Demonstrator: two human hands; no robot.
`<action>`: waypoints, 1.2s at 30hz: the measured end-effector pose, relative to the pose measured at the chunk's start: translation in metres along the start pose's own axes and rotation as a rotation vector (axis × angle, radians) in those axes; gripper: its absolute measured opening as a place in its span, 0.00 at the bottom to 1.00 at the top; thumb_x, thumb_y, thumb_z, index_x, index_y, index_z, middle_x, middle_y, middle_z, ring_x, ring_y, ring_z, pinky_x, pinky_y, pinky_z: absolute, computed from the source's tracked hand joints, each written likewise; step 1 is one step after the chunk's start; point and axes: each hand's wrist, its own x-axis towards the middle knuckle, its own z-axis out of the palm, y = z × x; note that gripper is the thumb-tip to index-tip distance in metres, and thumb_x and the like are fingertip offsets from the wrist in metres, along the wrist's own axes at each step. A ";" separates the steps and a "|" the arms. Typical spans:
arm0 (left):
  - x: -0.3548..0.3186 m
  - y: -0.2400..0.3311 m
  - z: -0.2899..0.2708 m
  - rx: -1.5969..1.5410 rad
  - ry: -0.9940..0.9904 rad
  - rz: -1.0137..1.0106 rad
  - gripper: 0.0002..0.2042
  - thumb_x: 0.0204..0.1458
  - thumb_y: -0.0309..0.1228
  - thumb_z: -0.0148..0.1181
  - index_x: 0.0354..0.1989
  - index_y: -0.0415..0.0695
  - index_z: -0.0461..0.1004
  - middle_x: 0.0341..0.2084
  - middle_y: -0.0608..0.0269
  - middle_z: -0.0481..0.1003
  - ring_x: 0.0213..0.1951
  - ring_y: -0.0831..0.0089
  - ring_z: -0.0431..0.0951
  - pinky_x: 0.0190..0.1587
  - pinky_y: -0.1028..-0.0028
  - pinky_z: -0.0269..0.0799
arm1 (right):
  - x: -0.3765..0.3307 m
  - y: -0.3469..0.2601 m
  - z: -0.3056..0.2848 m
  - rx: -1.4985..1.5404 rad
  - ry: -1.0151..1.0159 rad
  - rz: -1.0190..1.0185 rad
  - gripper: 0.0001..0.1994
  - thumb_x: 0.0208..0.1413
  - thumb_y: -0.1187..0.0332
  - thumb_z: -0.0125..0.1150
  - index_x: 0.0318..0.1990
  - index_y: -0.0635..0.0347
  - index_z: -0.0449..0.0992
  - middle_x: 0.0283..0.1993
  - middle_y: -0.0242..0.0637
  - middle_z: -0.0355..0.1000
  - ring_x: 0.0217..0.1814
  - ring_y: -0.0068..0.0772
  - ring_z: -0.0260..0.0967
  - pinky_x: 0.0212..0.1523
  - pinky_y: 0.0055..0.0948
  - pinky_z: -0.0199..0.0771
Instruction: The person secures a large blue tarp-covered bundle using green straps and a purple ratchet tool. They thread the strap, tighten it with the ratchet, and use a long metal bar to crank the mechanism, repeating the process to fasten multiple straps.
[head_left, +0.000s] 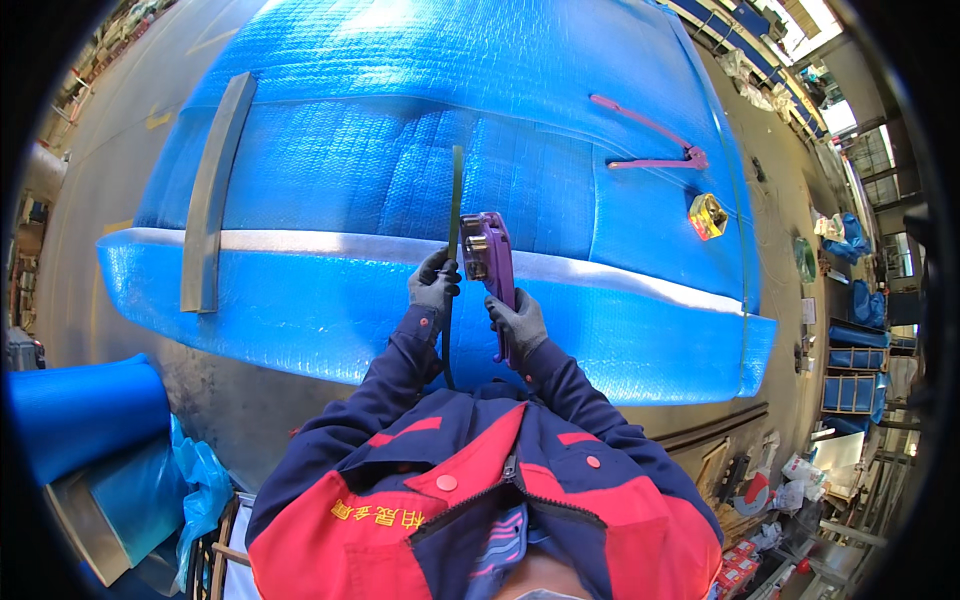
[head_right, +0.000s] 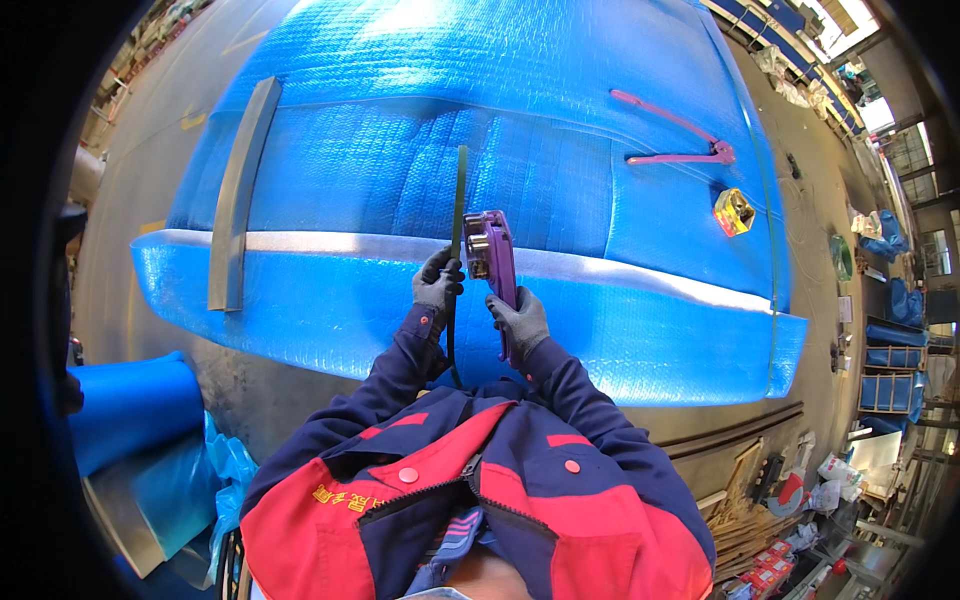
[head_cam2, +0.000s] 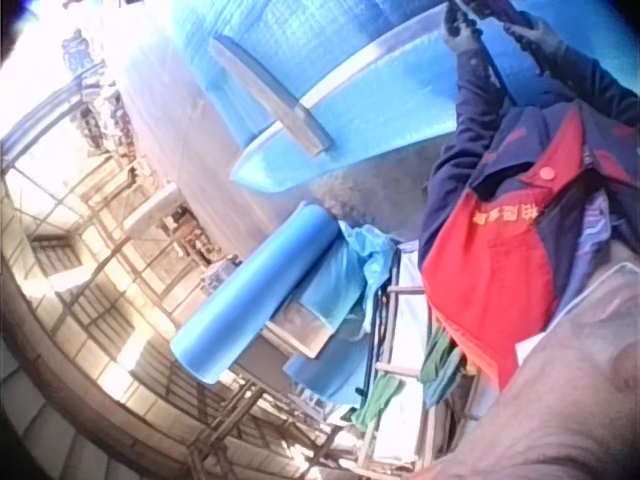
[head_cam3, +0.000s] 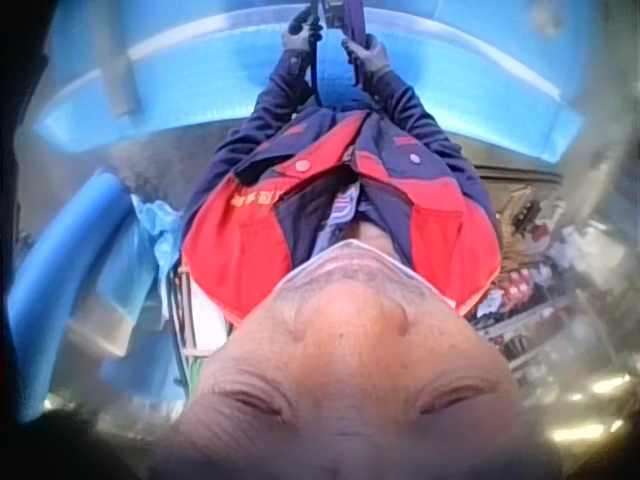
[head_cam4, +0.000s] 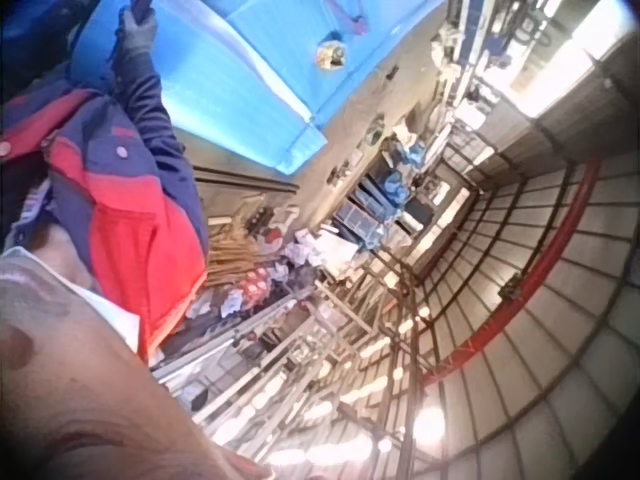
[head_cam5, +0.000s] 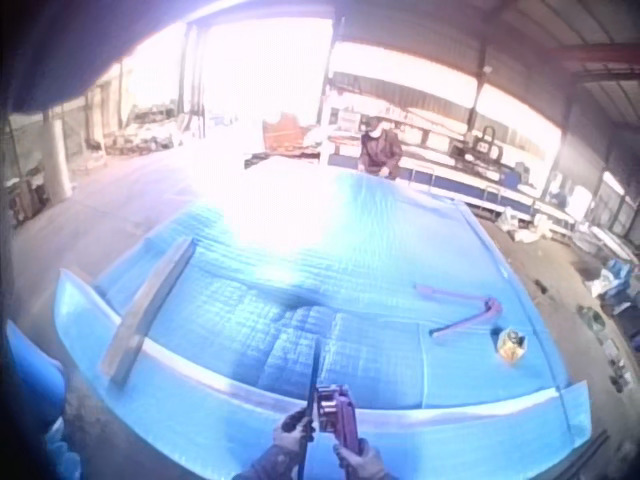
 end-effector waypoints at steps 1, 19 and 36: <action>0.001 0.001 -0.001 0.013 -0.017 -0.002 0.16 0.63 0.22 0.59 0.59 0.42 0.75 0.33 0.69 0.76 0.25 0.84 0.72 0.22 0.82 0.64 | 0.000 -0.001 0.003 -0.034 -0.005 -0.024 0.20 0.56 0.59 0.72 0.46 0.67 0.74 0.32 0.34 0.74 0.26 0.22 0.68 0.28 0.26 0.71; 0.004 -0.001 0.006 0.255 -0.085 -0.125 0.17 0.59 0.19 0.57 0.56 0.41 0.77 0.32 0.65 0.79 0.24 0.77 0.76 0.20 0.75 0.71 | 0.044 -0.002 0.016 -0.252 0.133 0.015 0.20 0.56 0.58 0.72 0.45 0.67 0.76 0.31 0.35 0.75 0.25 0.24 0.70 0.27 0.28 0.73; 0.057 -0.032 -0.017 0.627 -0.177 0.068 0.28 0.50 0.20 0.66 0.63 0.43 0.71 0.40 0.62 0.82 0.37 0.79 0.80 0.41 0.74 0.76 | 0.094 0.014 0.046 -0.230 0.133 0.132 0.25 0.53 0.52 0.73 0.43 0.70 0.80 0.31 0.40 0.79 0.27 0.28 0.75 0.27 0.29 0.74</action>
